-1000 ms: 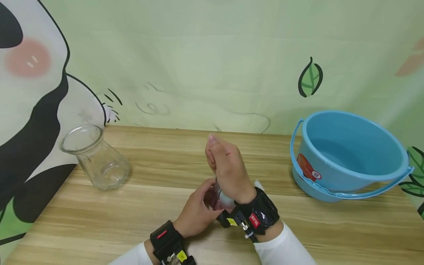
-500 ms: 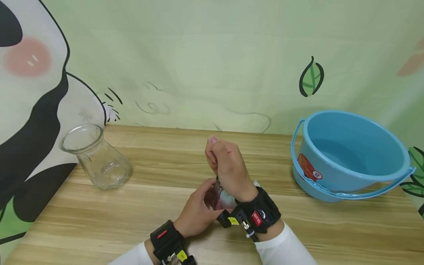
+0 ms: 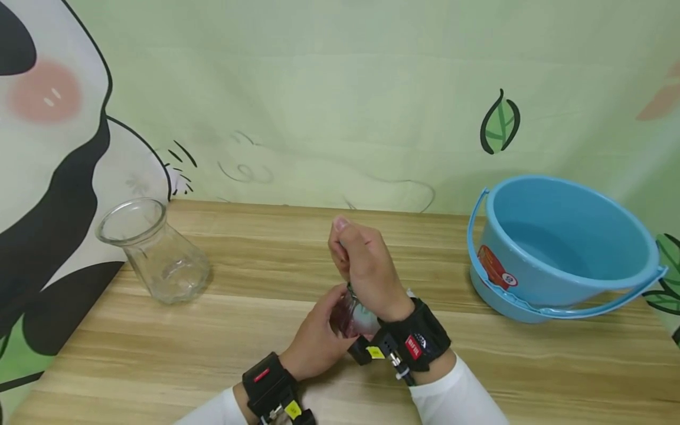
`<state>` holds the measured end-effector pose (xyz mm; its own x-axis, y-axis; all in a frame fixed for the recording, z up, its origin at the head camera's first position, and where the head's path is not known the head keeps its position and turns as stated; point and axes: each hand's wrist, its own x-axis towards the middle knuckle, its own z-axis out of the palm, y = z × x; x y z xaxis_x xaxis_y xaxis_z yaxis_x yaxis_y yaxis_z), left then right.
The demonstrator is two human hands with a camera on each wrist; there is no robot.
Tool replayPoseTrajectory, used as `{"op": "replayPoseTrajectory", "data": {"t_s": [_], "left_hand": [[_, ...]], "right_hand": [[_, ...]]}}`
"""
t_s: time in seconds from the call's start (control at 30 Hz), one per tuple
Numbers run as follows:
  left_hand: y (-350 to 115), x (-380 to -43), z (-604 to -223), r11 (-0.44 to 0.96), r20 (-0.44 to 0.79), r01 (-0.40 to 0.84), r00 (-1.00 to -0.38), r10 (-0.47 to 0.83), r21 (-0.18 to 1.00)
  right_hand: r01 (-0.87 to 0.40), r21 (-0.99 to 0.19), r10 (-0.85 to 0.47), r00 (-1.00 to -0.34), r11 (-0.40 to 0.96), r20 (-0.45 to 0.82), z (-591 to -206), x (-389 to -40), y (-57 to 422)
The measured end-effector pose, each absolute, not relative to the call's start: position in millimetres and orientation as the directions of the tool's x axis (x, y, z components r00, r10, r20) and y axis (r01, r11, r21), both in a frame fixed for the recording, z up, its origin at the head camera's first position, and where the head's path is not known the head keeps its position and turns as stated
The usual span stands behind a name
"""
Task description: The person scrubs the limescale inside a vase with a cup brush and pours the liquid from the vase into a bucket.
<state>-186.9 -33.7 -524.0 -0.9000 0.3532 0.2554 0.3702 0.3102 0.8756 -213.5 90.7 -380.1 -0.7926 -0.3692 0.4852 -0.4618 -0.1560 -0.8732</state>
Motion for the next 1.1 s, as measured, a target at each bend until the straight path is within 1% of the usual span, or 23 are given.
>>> {"op": "replayPoseTrajectory", "data": {"t_s": [0.27, 0.57, 0.77, 0.87, 1.03, 1.1], "left_hand": [[-32, -184, -523, 0.43, 0.242, 0.376, -0.911, 0.334, 0.821], [-32, -185, -525, 0.426, 0.24, 0.371, -0.913, 0.331, 0.825], [-30, -186, -525, 0.406, 0.22, 0.354, -0.914, 0.339, 0.842], [-29, -187, -524, 0.409, 0.218, 0.352, -0.915, 0.34, 0.842], [-30, -186, -521, 0.43, 0.225, 0.362, -0.914, 0.337, 0.827], [-30, -185, -520, 0.435, 0.223, 0.361, -0.915, 0.337, 0.825]], "right_hand": [[-0.478, -0.862, -0.368, -0.781, -0.168, 0.505, -381, -212, 88], [-0.471, -0.865, -0.339, -0.796, -0.173, 0.501, -382, -213, 90], [-0.507, -0.847, -0.299, -0.793, -0.158, 0.531, -380, -213, 95], [-0.532, -0.824, -0.258, -0.783, -0.196, 0.567, -377, -214, 98], [-0.566, -0.756, -0.176, -0.75, -0.329, 0.638, -371, -215, 101], [-0.58, -0.733, -0.155, -0.737, -0.357, 0.658, -370, -215, 101]]}}
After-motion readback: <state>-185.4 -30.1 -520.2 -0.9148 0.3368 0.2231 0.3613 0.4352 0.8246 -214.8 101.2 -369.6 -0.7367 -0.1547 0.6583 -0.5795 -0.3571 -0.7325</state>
